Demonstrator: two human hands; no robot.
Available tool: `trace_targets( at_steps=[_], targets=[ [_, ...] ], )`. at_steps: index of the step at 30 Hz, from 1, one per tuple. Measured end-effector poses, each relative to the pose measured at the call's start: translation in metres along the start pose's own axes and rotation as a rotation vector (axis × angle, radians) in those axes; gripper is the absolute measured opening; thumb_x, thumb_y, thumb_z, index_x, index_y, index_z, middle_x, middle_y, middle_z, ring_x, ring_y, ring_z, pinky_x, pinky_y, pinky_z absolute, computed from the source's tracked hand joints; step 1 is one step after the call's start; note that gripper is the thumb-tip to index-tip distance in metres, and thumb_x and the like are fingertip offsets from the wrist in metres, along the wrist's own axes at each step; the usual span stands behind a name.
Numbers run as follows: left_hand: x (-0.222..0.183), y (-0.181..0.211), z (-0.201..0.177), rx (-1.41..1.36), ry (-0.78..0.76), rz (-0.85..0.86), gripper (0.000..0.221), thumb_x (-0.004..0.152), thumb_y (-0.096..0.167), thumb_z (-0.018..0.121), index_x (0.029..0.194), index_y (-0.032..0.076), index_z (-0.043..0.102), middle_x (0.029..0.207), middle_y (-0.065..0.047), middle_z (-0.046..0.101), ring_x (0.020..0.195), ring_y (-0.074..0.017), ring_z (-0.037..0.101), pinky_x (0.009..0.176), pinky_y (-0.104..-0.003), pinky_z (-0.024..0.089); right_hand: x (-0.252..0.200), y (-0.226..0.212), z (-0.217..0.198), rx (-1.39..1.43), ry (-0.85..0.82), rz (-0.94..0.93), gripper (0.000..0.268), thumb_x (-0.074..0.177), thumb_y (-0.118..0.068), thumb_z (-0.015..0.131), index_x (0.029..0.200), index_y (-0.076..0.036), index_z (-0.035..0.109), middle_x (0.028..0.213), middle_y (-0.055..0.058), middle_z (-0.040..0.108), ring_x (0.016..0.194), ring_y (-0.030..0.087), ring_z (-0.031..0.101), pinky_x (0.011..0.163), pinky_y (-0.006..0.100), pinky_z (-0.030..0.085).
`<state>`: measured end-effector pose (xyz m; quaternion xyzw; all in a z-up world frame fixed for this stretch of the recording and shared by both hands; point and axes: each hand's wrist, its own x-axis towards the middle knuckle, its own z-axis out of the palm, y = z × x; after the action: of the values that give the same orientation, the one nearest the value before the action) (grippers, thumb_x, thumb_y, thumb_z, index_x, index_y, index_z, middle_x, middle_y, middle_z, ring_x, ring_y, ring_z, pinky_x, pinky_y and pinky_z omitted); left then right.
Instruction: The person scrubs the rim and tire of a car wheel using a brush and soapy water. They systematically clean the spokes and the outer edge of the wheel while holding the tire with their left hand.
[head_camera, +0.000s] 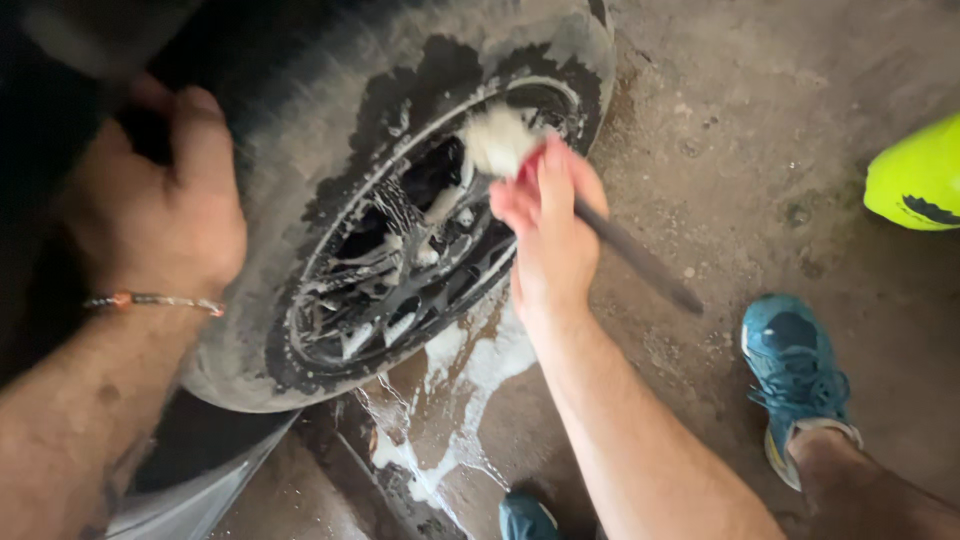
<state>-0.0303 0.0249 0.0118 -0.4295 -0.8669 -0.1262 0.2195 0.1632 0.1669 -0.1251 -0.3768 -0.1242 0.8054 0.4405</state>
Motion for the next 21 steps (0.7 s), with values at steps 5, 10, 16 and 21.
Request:
trace_targets(
  at_steps=[5, 10, 16, 21],
  targets=[
    [-0.002, -0.008, 0.004, -0.031, 0.011, 0.05, 0.031, 0.132, 0.026, 0.072, 0.123, -0.004, 0.073, 0.119, -0.027, 0.076, 0.11, -0.049, 0.071, 0.098, -0.055, 0.05, 0.001, 0.0, -0.005, -0.157, 0.044, 0.063, 0.04, 0.109, -0.023, 0.058, 0.139, 0.002, 0.066, 0.108, 0.024, 0.078, 0.078, 0.024, 0.076, 0.07, 0.032, 0.068],
    [-0.003, -0.003, 0.001, 0.028, -0.068, -0.135, 0.041, 0.131, 0.039, 0.071, 0.135, -0.001, 0.081, 0.111, -0.027, 0.081, 0.102, -0.0499, 0.075, 0.08, -0.055, 0.055, -0.006, 0.03, -0.034, -0.311, 0.124, 0.409, 0.043, 0.11, -0.014, 0.057, 0.148, 0.005, 0.064, 0.113, 0.025, 0.076, 0.086, 0.026, 0.075, 0.078, 0.033, 0.066],
    [-0.004, -0.005, -0.002, -0.182, -0.073, 0.075, 0.016, 0.136, 0.007, 0.061, 0.129, -0.007, 0.058, 0.115, -0.021, 0.058, 0.11, -0.0374, 0.06, 0.102, -0.049, 0.046, 0.035, 0.001, -0.017, -0.052, 0.266, 0.241, 0.039, 0.106, -0.022, 0.059, 0.138, 0.0, 0.065, 0.147, 0.024, 0.069, 0.105, 0.026, 0.078, 0.088, 0.029, 0.068],
    [-0.004, -0.005, -0.001, -0.041, -0.057, -0.037, 0.025, 0.137, 0.024, 0.068, 0.126, 0.002, 0.069, 0.111, -0.016, 0.072, 0.105, -0.0379, 0.072, 0.091, -0.049, 0.053, 0.058, -0.01, -0.017, 0.076, 0.268, 0.221, 0.04, 0.109, -0.016, 0.059, 0.145, 0.001, 0.064, 0.137, 0.029, 0.072, 0.1, 0.029, 0.08, 0.09, 0.036, 0.07]
  ],
)
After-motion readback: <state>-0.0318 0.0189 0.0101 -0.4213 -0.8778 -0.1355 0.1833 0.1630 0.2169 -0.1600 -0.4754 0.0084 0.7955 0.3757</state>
